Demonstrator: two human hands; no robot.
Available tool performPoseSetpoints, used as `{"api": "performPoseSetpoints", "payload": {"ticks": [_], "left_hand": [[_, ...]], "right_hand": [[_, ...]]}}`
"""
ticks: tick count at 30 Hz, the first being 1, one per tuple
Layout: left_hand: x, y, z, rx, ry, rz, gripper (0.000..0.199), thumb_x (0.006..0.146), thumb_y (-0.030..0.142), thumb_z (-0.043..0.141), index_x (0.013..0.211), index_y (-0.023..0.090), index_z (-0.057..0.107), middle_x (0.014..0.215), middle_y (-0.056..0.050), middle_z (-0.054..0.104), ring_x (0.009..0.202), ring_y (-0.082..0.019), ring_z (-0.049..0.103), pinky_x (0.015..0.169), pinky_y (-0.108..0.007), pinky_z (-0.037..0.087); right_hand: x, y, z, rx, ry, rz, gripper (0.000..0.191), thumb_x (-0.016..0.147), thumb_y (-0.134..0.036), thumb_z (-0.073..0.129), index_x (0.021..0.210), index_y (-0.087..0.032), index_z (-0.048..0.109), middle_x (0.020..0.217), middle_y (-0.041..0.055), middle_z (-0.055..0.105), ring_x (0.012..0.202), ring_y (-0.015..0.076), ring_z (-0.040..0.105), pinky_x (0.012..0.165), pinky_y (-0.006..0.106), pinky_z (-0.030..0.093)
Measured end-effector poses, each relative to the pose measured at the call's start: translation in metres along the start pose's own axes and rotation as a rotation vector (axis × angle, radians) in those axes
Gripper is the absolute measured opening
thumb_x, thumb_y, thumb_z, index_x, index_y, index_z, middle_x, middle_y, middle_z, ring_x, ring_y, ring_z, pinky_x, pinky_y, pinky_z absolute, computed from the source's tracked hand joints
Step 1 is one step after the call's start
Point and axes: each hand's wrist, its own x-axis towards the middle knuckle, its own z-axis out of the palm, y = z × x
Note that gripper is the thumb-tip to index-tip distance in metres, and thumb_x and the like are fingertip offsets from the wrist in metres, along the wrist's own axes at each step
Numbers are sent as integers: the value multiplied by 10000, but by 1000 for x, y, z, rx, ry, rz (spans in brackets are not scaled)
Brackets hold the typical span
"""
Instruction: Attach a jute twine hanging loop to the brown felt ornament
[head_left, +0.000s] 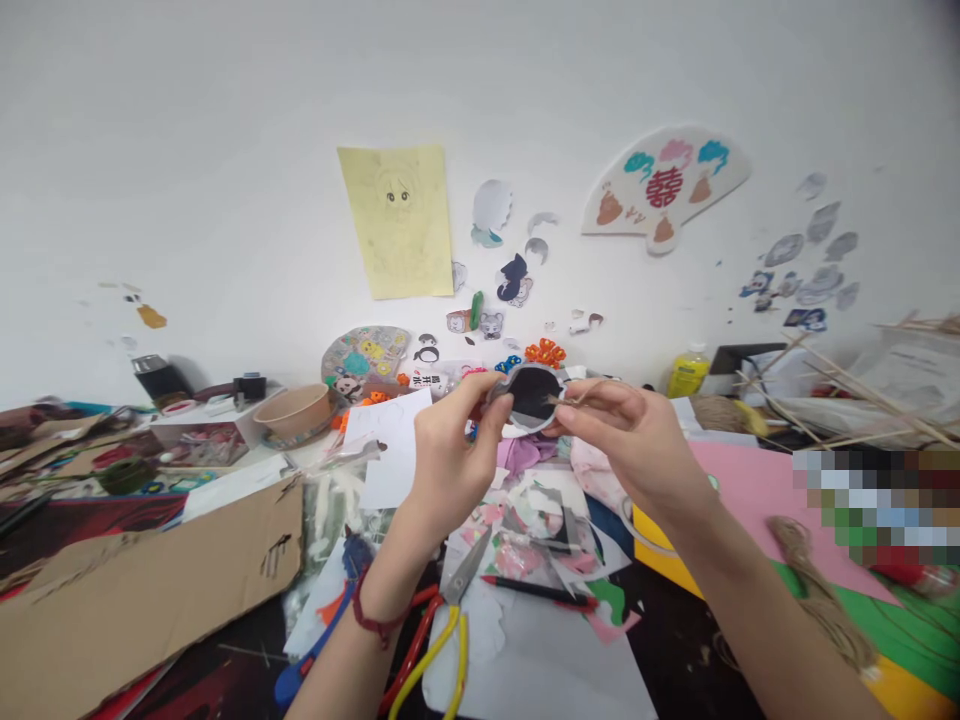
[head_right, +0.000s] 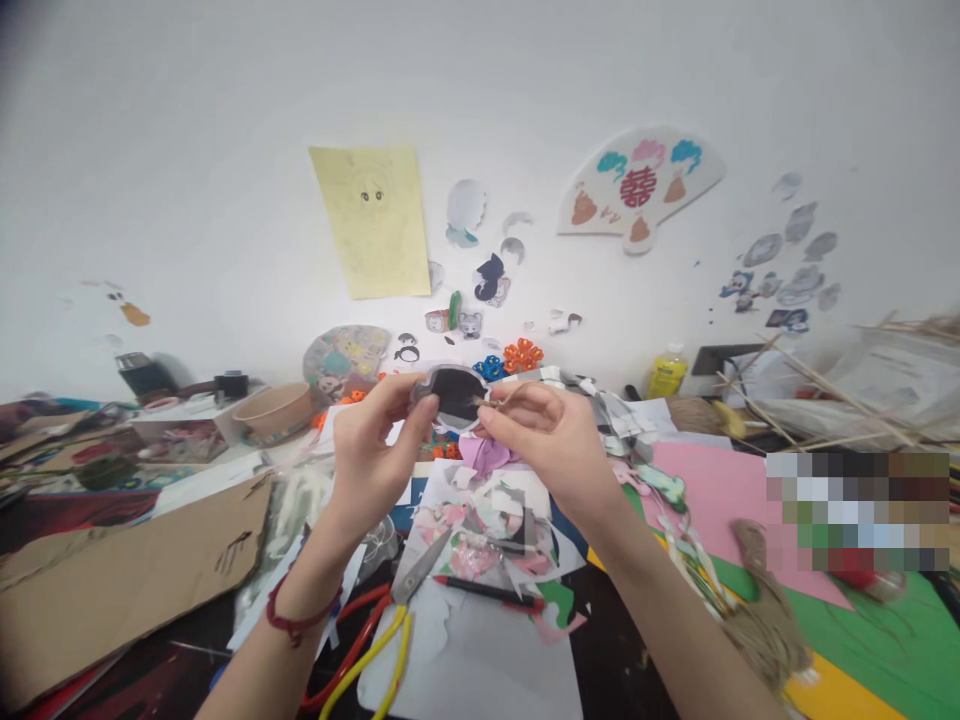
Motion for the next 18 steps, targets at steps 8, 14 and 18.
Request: {"api": "performPoseSetpoints", "payload": {"ticks": [8,14,18], "left_hand": [[-1,3,1,-40,-28,36,96,958,175,559,1020,170,632,772,7,660,646,-95,607,646,-202,497],[-2,0,4,-77,-52,4,106,971,205,543,1024,180,631,796,1,668,659,-105,597,657,-218,495],[-1,-2,3,-67,-32,-49,117,977,232,535,1030,188,629,797,-4,668,668,-117,594,650,-232,488]], "right_hand": [[3,6,1,24,7,-26,268,656,-306,902,798,-177,715,661,-11,705,599,141,712,650,249,590],[3,6,0,13,17,-27,330,653,-322,902,884,-187,710,715,-4,721,607,136,696,653,265,584],[3,2,1,-23,-10,-16,410,598,-318,926,923,-183,716,794,25,742,725,169,712,725,307,599]]}}
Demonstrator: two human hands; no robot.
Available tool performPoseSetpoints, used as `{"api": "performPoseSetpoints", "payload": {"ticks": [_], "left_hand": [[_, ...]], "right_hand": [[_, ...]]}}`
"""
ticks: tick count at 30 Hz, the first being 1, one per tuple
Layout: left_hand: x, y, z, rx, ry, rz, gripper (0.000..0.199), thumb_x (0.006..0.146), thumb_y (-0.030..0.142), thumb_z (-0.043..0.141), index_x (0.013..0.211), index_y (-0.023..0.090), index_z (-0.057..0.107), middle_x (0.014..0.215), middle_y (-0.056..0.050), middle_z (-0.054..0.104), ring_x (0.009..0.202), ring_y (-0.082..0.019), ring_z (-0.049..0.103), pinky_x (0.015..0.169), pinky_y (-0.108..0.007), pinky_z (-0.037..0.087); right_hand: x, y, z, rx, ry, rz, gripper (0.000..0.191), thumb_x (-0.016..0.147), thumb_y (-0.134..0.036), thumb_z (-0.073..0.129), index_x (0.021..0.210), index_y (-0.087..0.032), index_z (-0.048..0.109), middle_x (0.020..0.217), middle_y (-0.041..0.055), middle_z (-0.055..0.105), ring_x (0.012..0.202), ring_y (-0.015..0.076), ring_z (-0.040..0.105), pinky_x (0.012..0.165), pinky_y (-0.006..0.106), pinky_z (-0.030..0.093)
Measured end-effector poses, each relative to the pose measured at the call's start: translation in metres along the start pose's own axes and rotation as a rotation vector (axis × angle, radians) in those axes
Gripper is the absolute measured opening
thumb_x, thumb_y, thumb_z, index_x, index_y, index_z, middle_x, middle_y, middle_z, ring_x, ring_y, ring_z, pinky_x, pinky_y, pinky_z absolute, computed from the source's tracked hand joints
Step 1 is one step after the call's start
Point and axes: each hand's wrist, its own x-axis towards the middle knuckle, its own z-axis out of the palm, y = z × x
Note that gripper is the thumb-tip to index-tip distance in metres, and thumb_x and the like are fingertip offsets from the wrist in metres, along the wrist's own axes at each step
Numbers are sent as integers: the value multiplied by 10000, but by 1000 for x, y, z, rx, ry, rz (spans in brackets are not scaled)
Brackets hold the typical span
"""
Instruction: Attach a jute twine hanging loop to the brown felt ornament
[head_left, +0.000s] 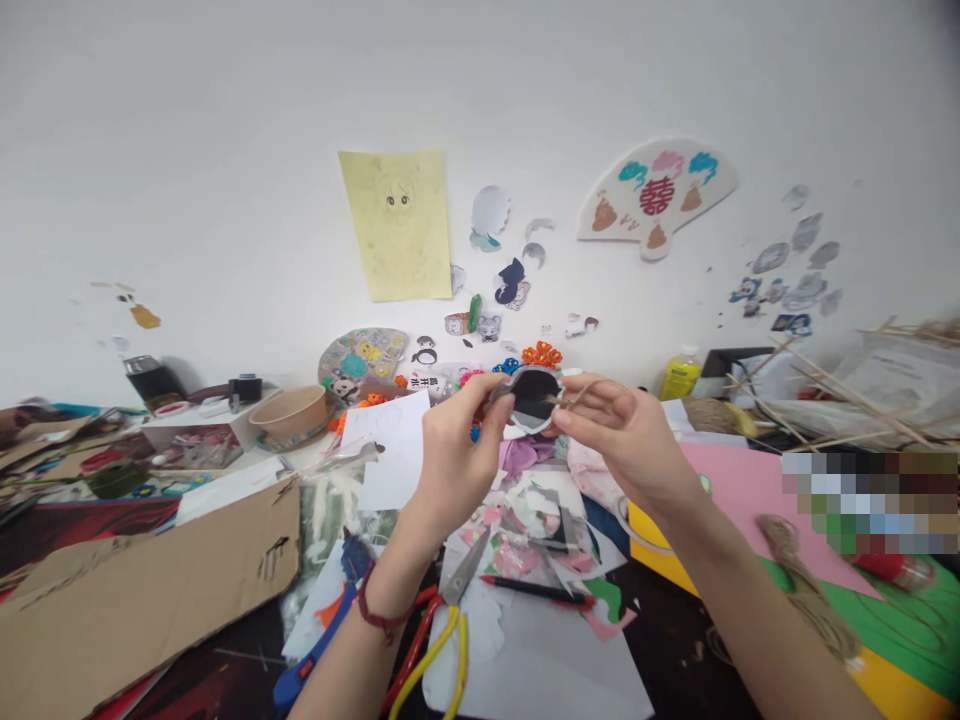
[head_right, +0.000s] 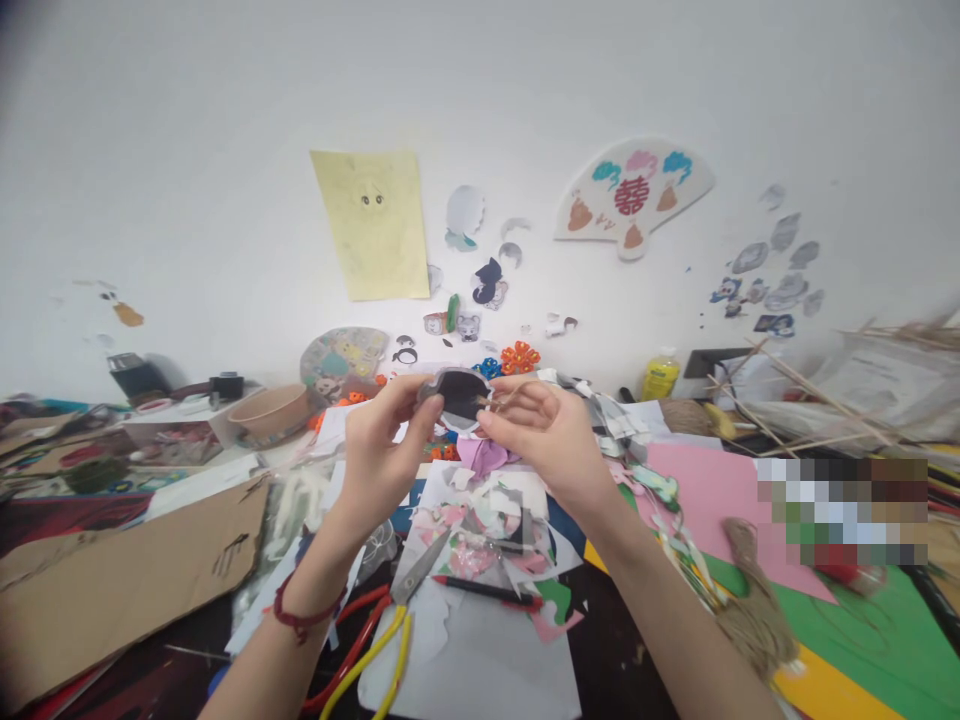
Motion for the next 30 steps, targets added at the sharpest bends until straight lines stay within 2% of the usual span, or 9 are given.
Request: {"api": "performPoseSetpoints", "payload": {"ticks": [2,9,16,21,30], "left_hand": [[0,-1,-1,0,-2,-2,119,978,238,533,1026,186,629,791,-5,665,669,-118,595,646,-232,483],[2,-3,-1,13,-17,33,107,971,210,538,1021,182,629,759,10,642,637,-105,565,638,-222,462],[2,-3,-2,15,-10,14,116,974,234,540,1029,184,629,764,0,651,648,-119,591,642,-235,475],[2,-5,-3,3,-20,50,105,972,221,540,1032,186,619,741,14,627,628,-107,572,633,-225,464],[1,-6,-2,-7,-39,83,93,973,201,533,1011,186,617,736,21,651,621,-97,579,610,-204,442]], "right_hand": [[0,0,0,-3,-15,9,417,598,-323,926,932,-184,718,817,33,750,745,175,719,744,314,600],[3,8,0,17,0,-9,348,645,-359,902,868,-187,698,691,-3,713,611,166,713,677,310,601],[1,1,2,-11,24,11,376,562,-302,942,846,-184,726,763,12,735,681,163,711,712,307,608],[2,5,1,6,-1,-1,324,640,-354,908,849,-189,723,703,4,723,639,182,729,693,328,621],[3,10,1,-27,20,-5,327,642,-394,901,814,-175,730,697,27,733,620,197,721,657,340,622]]}}
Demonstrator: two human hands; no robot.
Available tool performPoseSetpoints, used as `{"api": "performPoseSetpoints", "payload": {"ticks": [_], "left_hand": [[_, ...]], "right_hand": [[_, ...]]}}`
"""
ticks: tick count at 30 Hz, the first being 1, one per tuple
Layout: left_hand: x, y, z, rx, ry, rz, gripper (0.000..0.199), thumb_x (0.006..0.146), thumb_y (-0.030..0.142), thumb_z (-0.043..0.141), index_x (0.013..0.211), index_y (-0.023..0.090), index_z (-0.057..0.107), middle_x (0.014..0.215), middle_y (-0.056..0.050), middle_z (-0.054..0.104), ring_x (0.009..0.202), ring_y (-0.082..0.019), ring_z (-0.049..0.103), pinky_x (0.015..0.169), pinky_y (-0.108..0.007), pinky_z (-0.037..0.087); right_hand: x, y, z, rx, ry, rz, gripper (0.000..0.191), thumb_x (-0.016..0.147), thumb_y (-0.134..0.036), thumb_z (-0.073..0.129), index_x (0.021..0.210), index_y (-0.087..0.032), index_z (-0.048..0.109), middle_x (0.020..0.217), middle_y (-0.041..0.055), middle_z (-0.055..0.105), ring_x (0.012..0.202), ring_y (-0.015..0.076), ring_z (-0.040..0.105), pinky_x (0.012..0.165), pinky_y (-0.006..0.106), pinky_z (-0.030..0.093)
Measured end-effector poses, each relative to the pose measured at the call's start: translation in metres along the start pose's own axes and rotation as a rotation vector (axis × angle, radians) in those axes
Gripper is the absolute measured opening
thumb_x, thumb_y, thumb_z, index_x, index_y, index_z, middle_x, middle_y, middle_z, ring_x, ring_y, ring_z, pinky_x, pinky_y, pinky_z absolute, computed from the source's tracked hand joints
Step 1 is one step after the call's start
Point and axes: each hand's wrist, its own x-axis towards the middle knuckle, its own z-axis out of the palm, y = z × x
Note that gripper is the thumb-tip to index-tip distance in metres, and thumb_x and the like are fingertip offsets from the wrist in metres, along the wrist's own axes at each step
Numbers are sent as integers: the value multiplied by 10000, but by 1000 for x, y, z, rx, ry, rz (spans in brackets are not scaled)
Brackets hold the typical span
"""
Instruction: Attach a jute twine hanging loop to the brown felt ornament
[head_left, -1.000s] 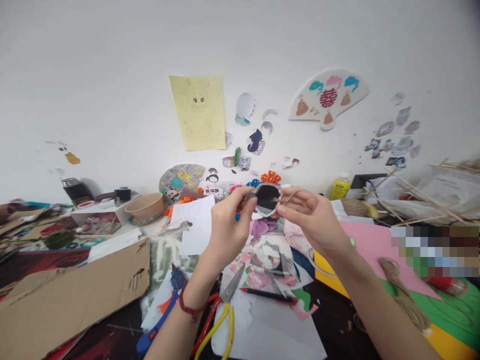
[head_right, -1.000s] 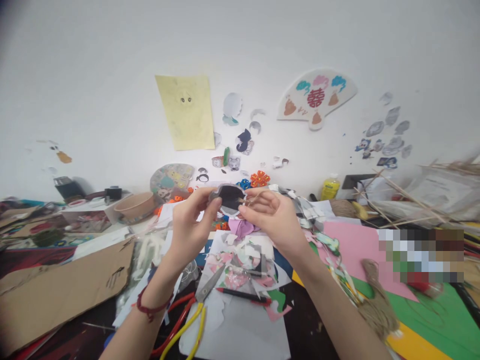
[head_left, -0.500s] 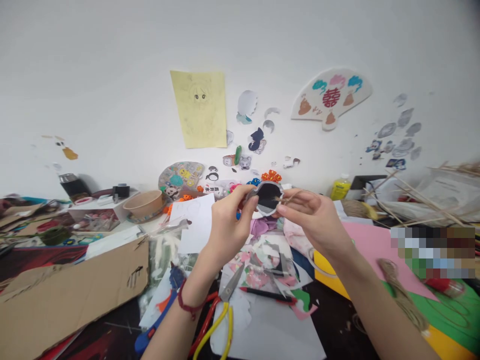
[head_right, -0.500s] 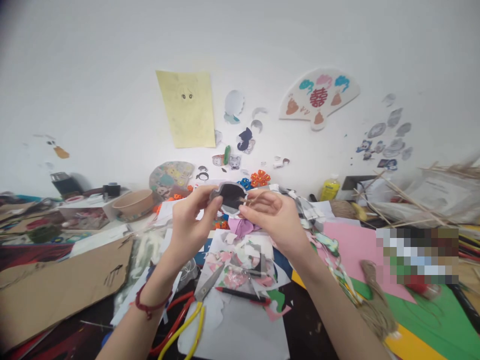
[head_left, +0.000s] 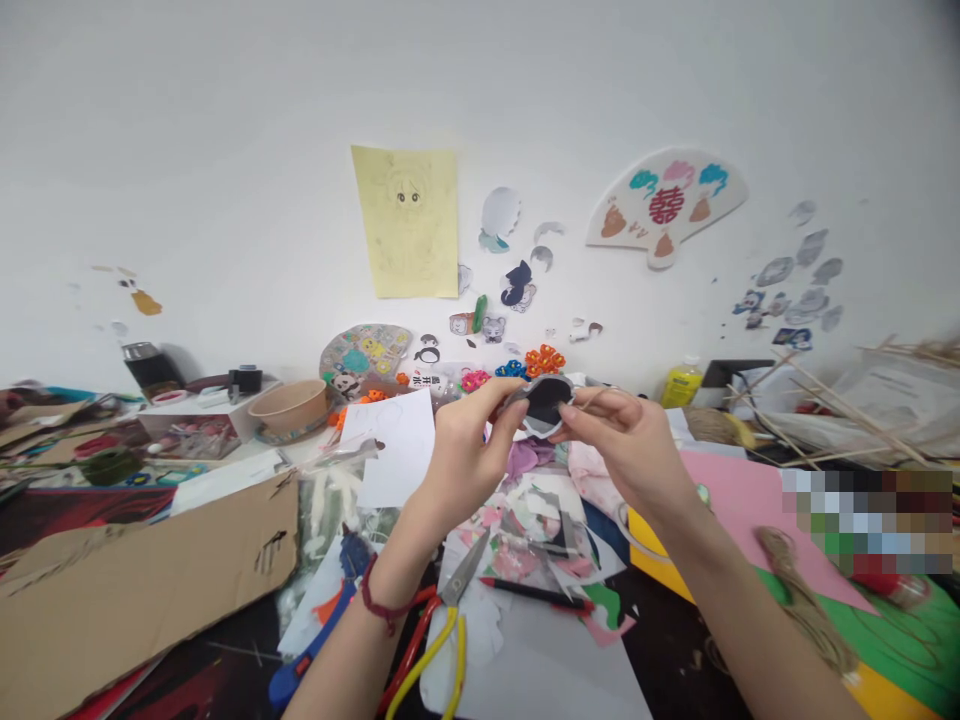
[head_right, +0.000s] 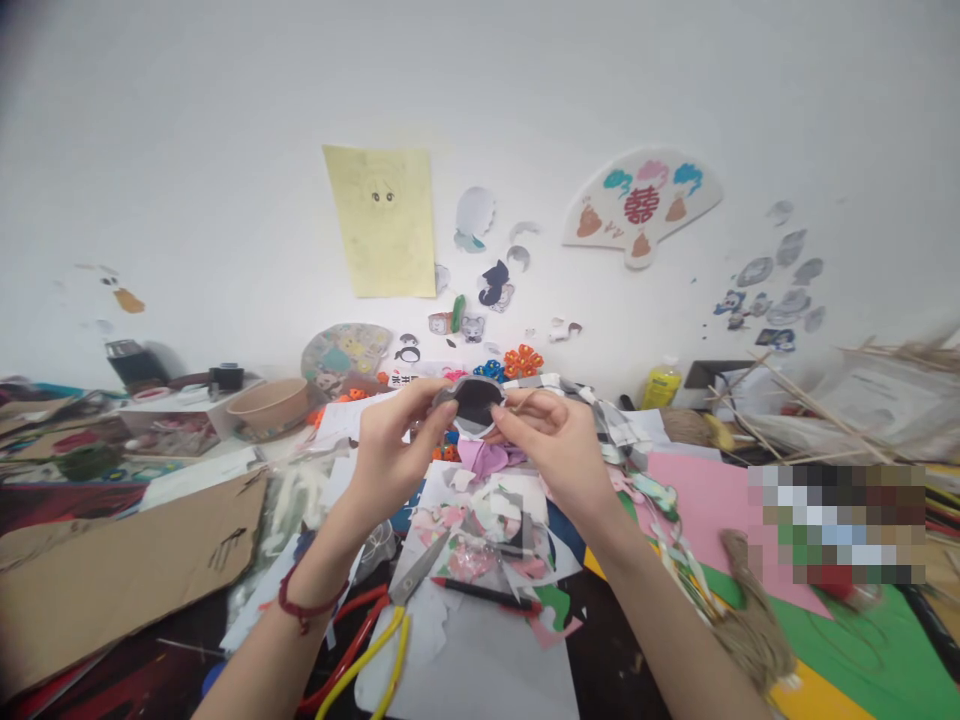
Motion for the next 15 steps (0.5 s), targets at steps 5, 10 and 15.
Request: {"api": "performPoseSetpoints", "payload": {"ticks": [5,10,15], "left_hand": [[0,0,1,24,34,-27,89,969,204,540,1011,183,615,712,26,621,603,-97,561,606,-211,439],[1,-1,0,20,39,-28,99,970,218,539,1025,188,615,703,25,625,587,-101,561,598,-217,442],[0,-1,0,19,21,-29,89,971,227,538,1006,193,613,714,23,641,602,-103,572,592,-216,433]], "right_hand": [[-1,-5,1,26,-11,23,350,603,-347,924,835,-182,721,708,8,731,616,186,725,673,332,617],[-1,-4,0,23,-23,14,374,599,-358,925,855,-187,714,731,17,744,635,202,733,694,361,618],[1,2,-1,-10,-27,-13,308,668,-402,883,826,-186,730,701,18,723,643,200,719,676,356,613]]}}
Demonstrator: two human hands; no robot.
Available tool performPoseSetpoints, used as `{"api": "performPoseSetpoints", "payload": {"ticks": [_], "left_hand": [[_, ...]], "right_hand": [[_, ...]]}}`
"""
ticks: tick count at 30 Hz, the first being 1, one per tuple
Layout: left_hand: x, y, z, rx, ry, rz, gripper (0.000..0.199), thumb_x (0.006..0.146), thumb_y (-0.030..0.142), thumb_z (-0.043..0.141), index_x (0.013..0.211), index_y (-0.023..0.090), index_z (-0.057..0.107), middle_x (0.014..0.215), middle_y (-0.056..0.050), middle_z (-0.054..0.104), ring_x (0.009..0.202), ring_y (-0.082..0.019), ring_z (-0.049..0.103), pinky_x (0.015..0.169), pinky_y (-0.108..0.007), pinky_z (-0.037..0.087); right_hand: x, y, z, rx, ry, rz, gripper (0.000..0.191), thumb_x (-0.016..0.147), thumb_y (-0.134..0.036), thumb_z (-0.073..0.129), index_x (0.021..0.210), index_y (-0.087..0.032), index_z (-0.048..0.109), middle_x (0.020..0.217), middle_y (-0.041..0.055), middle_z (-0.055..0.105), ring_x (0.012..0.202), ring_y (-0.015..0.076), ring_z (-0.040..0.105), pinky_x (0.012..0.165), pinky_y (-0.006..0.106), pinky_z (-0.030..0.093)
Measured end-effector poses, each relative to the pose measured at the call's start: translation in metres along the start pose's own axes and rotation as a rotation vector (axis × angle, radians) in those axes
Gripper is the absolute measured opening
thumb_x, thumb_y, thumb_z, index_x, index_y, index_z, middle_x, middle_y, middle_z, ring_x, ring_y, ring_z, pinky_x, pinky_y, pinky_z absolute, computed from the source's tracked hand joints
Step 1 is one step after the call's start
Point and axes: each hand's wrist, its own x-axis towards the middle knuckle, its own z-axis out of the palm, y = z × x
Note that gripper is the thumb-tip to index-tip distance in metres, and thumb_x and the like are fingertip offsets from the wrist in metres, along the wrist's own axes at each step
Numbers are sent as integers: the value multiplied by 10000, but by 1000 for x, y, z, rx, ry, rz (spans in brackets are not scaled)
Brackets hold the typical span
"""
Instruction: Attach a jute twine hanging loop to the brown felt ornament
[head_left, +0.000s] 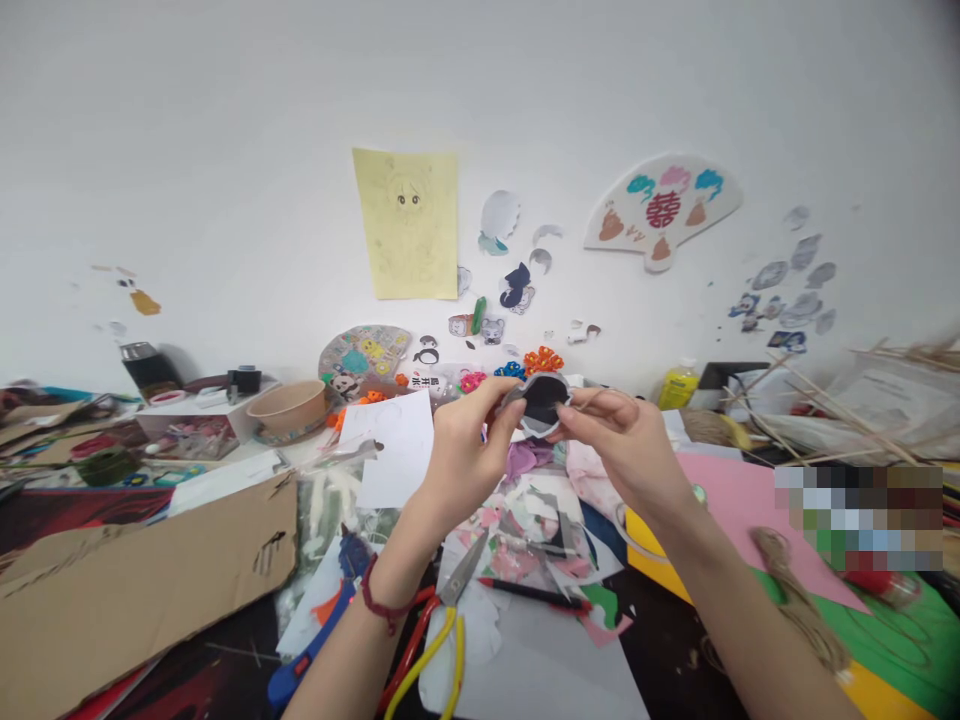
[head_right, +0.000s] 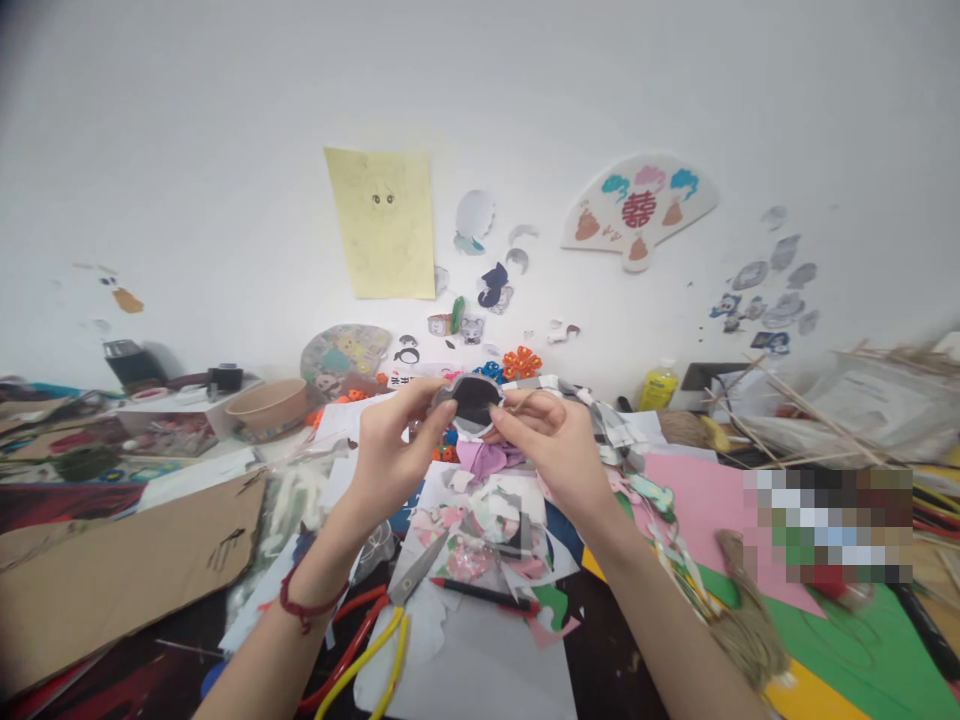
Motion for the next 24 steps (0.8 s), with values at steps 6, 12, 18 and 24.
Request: {"api": "performPoseSetpoints", "payload": {"ticks": [6,12,18,24], "left_hand": [[-1,-2,2,37,23,-15,92,966,220,540,998,182,617,698,27,622,548,-90,513,558,-221,399],[0,-2,1,-17,5,-51,114,969,242,540,1030,186,619,715,17,641,587,-104,567,586,-222,446],[1,-1,0,-8,0,-14,101,968,225,542,1012,181,621,706,23,637,573,-94,545,570,-212,418],[0,-2,0,8,16,-31,107,969,214,539,1023,176,623,707,25,636,578,-91,549,580,-210,419]], "right_hand": [[-3,-4,1,-8,-7,40,341,627,-362,909,847,-186,719,745,18,736,680,196,734,728,340,615],[-4,-8,2,-18,-6,42,360,627,-364,907,869,-178,718,740,20,737,676,199,738,739,348,610],[-4,-9,5,8,13,20,339,603,-353,922,814,-185,715,703,8,736,609,184,728,664,307,603],[-4,-7,4,-2,13,39,360,612,-344,917,861,-173,721,709,24,754,639,193,745,684,301,611]]}}
